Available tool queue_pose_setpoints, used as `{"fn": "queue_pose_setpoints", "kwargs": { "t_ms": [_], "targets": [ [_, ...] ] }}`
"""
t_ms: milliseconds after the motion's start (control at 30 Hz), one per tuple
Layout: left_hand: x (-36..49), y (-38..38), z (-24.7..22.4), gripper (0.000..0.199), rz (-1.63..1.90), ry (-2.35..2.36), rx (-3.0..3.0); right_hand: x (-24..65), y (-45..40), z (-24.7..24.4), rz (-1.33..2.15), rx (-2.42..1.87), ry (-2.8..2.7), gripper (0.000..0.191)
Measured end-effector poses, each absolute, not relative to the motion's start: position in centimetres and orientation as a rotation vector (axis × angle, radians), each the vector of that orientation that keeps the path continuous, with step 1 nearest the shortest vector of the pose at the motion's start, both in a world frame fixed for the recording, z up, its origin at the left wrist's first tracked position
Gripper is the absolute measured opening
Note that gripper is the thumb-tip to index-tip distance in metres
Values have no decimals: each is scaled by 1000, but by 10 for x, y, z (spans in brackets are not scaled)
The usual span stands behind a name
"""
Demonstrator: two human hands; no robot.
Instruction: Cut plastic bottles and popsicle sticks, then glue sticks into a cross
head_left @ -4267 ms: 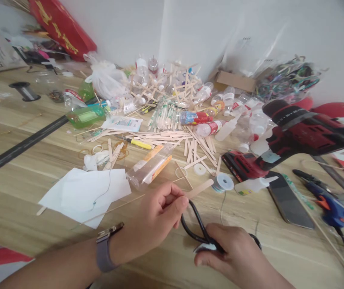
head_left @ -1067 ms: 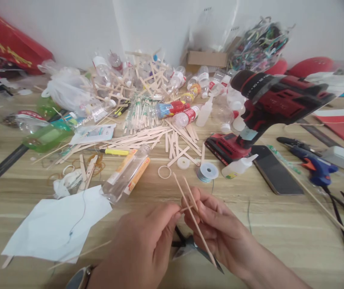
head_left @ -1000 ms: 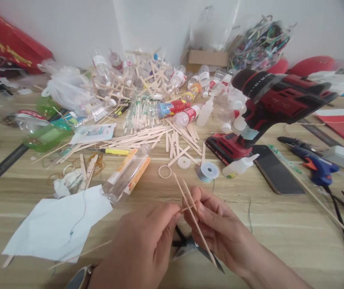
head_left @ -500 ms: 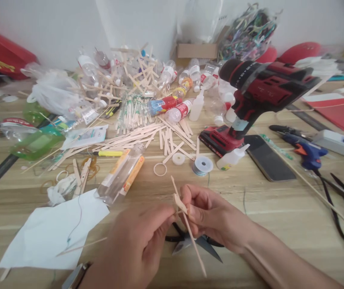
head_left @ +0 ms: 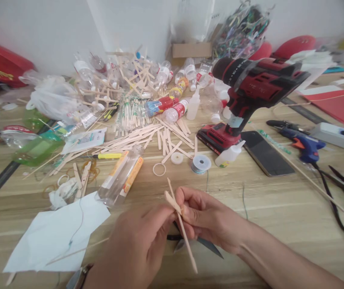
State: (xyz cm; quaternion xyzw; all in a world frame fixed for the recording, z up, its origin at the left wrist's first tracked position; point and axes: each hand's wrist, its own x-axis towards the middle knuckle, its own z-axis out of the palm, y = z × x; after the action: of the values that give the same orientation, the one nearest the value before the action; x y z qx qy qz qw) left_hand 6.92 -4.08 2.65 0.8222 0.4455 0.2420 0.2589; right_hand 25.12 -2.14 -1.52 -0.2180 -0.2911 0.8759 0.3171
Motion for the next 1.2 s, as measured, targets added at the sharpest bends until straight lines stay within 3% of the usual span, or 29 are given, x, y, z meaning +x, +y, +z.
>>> {"fn": "queue_pose_setpoints", "kwargs": {
  "t_ms": [533, 767, 900, 1000, 1200],
  "targets": [
    [70, -41, 37, 26, 750, 1091, 2177, 248, -27, -12, 2282, -362, -753, 27],
    [68, -40, 33, 25, 769, 1030, 2198, 248, -28, -10, 2155, -597, -903, 38],
    [60, -37, 31, 23, 827, 1225, 2165, 263, -17, 2, 2092, -445, -747, 49],
    [54, -34, 30, 25, 821, 1441, 2110, 273, -6, 4, 1718, -750, -952, 56],
    [57, -34, 29, 26, 800, 1462, 2113, 263, -2, -23, 1467, -1203, -1440, 30]
  ]
}}
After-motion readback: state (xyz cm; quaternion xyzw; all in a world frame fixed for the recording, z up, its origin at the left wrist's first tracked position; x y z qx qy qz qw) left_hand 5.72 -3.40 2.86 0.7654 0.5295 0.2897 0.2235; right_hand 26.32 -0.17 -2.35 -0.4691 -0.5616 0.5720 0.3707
